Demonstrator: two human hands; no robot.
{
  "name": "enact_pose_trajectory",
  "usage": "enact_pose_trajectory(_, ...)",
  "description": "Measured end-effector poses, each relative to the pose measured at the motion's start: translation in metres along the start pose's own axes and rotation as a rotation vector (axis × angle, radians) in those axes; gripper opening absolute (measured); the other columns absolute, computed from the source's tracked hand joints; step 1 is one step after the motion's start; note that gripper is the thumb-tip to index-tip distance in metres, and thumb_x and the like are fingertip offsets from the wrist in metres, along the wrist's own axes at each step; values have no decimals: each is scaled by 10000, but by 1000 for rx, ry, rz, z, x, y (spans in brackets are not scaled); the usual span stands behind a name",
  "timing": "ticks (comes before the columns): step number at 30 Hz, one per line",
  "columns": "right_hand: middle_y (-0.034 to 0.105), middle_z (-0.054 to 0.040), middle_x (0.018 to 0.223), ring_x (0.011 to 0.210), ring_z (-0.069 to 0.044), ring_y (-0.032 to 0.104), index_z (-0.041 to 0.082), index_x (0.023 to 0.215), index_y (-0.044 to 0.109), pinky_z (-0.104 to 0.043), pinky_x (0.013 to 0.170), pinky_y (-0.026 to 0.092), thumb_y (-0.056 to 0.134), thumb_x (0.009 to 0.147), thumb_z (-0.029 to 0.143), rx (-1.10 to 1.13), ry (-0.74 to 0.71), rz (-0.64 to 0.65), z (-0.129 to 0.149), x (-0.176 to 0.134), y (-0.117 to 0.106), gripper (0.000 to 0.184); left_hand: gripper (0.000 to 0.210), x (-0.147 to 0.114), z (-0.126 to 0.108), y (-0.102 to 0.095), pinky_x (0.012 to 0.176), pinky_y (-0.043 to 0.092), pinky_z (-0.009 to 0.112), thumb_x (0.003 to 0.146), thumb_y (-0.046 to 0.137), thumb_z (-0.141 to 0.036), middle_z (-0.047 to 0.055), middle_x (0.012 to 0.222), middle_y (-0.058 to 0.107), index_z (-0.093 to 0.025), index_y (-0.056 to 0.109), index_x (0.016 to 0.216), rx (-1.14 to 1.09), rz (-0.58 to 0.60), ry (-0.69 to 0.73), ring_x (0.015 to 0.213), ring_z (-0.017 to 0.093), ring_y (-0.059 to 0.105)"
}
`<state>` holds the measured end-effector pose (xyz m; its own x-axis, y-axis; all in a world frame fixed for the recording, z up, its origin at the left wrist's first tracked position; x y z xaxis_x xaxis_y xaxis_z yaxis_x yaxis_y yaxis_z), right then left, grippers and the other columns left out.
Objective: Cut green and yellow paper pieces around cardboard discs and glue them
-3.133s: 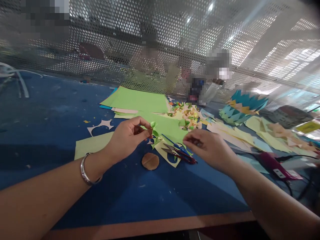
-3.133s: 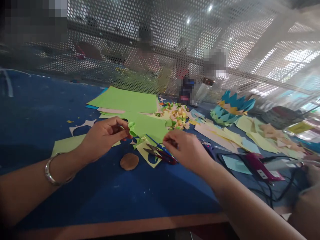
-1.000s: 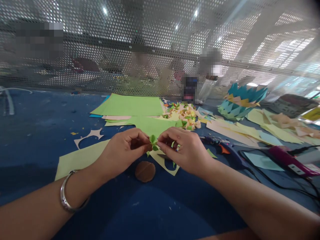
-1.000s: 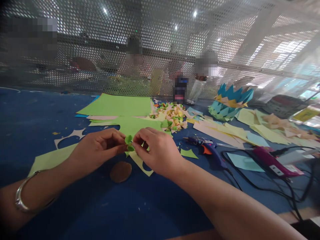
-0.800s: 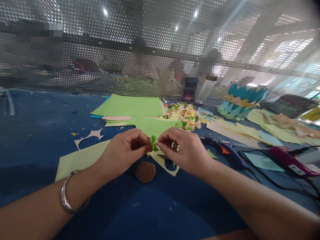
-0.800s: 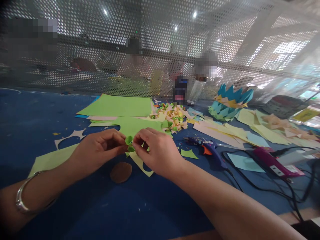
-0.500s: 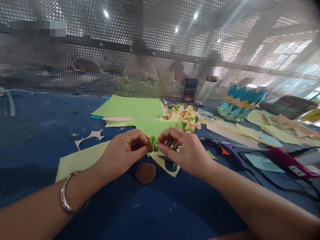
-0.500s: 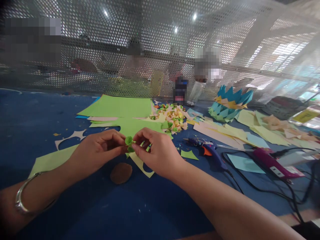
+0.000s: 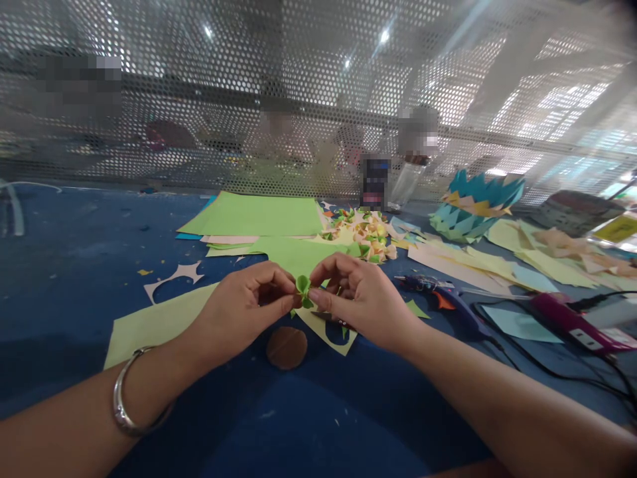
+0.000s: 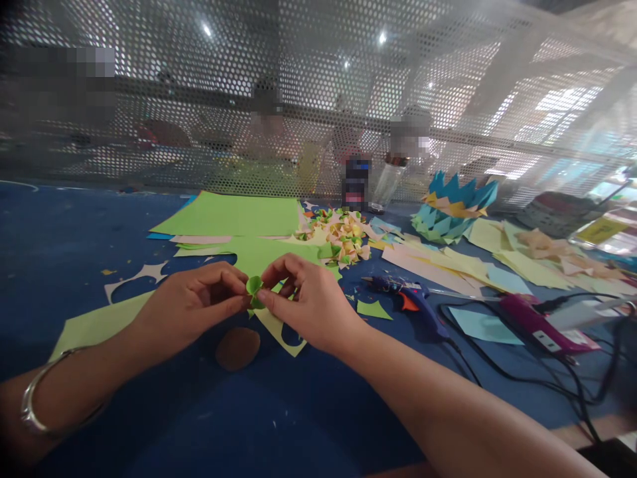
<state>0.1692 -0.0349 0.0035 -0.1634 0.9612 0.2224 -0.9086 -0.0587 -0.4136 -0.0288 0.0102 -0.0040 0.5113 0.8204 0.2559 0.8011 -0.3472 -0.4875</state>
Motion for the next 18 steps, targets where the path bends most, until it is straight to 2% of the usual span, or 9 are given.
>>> enact_pose_trajectory(18, 623, 21, 745, 586, -84, 565, 186, 884, 602, -217, 539, 447, 667, 833, 214, -45, -85, -32, -2, 0, 1, 87, 48, -1, 0, 0, 726, 509, 298, 818, 682, -259, 9, 862, 677, -226, 669, 786, -67, 18, -36, 798, 176, 641)
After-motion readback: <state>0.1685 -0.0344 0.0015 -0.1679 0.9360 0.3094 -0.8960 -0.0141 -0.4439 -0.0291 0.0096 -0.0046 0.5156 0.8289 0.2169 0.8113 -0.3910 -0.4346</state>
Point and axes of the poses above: each hand's wrist, its own x-axis towards the middle knuckle, its own y-axis out of the palm, z = x × y, the point moved 1 cm from there along x, towards the middle knuckle
